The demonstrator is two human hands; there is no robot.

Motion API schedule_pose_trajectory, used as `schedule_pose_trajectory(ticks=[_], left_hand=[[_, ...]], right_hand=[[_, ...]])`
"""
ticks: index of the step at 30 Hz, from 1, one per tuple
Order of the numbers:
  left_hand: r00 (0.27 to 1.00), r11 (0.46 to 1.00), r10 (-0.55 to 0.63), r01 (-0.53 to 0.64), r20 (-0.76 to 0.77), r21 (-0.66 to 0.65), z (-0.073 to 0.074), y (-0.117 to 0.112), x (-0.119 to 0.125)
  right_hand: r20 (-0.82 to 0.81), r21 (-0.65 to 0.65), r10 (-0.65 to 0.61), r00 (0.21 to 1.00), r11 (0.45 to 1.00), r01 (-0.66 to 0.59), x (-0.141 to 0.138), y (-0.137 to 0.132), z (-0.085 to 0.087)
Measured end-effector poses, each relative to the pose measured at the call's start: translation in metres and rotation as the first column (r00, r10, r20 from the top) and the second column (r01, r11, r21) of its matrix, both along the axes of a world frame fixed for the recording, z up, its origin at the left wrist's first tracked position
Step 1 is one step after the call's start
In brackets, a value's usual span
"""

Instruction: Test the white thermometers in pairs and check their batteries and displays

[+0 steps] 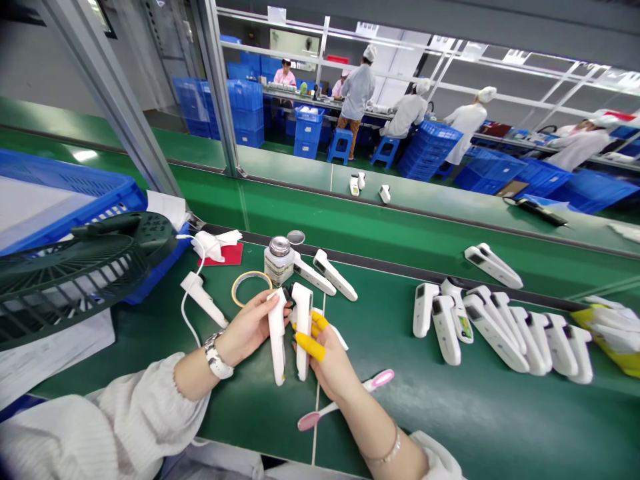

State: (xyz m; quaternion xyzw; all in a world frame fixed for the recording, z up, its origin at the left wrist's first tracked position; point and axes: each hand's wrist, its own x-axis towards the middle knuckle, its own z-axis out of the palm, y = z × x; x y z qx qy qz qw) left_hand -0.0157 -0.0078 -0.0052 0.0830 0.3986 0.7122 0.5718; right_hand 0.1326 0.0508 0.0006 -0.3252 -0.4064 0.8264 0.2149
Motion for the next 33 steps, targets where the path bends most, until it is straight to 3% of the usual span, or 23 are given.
schedule_pose_trajectory(ticks=[14,18,27,33], left_hand=[[0.999,0.996,-0.035,0.035,-0.003,-0.080,0.0000,0.0022,0.0003],[0.997,0.993,-0.018,0.008,-0.080,-0.120,0.0007,0.0024,0.0005],[0.963,0.998,-0.055,0.052,-0.265,-0.016,0.0041,-0.0051,0.0036],[0.984,0.998,0.025,-0.035,-0.177,-0.054,-0.0013,-0.0008,0.0045]], right_hand=[[-0.007,0.108,0.044,0.999,0.993,-0.043,-0.0024,-0.0014,0.0001],[-0.010,0.101,0.052,0.999,0.994,-0.051,-0.0019,-0.0002,0.0013],[0.018,0.240,0.134,0.991,0.961,-0.134,-0.0013,0.0003,-0.0063],[0.035,0.255,0.188,0.982,0.948,-0.191,-0.0015,-0.0003,-0.0047]])
